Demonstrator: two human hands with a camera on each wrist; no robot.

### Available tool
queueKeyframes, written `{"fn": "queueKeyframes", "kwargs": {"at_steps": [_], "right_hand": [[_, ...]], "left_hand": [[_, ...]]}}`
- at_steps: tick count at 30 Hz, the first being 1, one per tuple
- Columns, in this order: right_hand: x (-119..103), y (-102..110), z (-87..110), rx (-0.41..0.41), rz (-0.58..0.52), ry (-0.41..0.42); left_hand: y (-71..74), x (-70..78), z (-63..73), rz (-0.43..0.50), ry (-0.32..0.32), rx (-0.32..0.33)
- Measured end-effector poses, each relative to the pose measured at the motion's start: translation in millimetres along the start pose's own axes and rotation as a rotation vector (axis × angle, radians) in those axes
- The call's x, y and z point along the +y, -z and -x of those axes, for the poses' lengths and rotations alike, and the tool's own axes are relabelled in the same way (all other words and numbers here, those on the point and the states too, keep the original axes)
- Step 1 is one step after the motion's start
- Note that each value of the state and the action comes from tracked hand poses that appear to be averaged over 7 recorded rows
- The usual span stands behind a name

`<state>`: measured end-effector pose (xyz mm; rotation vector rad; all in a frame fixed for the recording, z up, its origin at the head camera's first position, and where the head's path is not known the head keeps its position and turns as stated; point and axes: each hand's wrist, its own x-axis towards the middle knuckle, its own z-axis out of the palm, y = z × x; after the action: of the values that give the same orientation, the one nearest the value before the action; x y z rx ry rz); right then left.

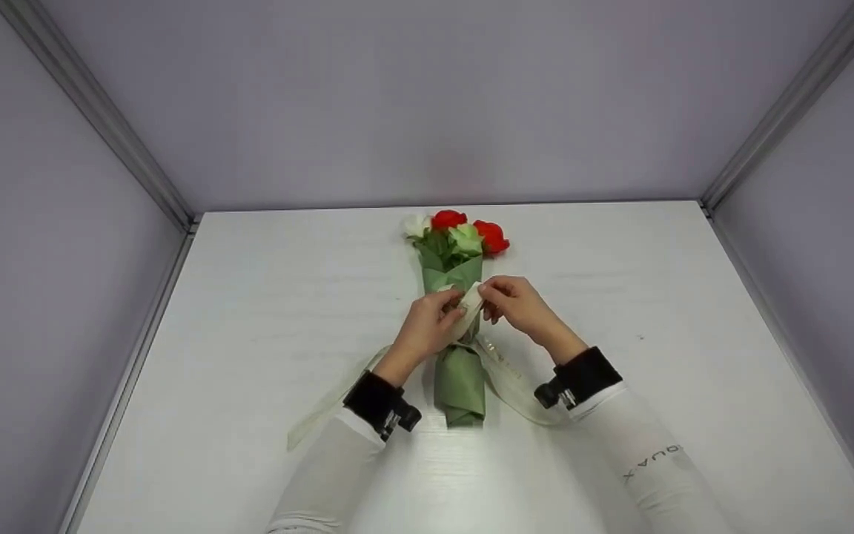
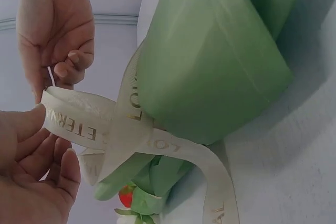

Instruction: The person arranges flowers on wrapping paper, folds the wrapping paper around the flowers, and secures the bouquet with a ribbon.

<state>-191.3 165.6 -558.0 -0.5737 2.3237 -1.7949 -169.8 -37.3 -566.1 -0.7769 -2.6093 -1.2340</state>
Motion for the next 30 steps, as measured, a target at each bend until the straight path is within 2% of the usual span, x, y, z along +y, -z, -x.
{"fn": "queueKeyframes", "kwargs": {"at_steps": [5, 9, 12, 18, 20, 23, 30], "right_hand": [[0.1, -2.3, 3.6, -0.028, 0.029, 0.033], [5.7, -0.5, 11.2, -0.062, 0.074, 0.03], [13.9, 1.8, 19.7, -0.133, 0.236, -0.032], [33.0, 3.7, 41.5, -0.267, 0.715, -0.245], [39.1, 5.1, 47.5, -0.273, 0.793, -0.3], [45.4, 10.8, 54.1, -0.249, 0.851, -0.345], [53.4, 42.2, 64.1, -0.151, 0.842, -0.416]], "left_hand": [[0.7, -0.7, -0.6, 0.01, 0.021, 0.015], [2.7, -2.1, 2.4, 0.093, 0.083, 0.051], [5.6, -5.0, 5.5, 0.165, 0.124, 0.066], [12.9, -13.2, 13.3, 0.298, 0.163, 0.073], [15.1, -16.1, 15.6, 0.331, 0.177, 0.08], [19.0, -19.9, 19.0, 0.383, 0.21, 0.097], [27.2, -30.8, 25.0, 0.393, 0.246, 0.12]]}}
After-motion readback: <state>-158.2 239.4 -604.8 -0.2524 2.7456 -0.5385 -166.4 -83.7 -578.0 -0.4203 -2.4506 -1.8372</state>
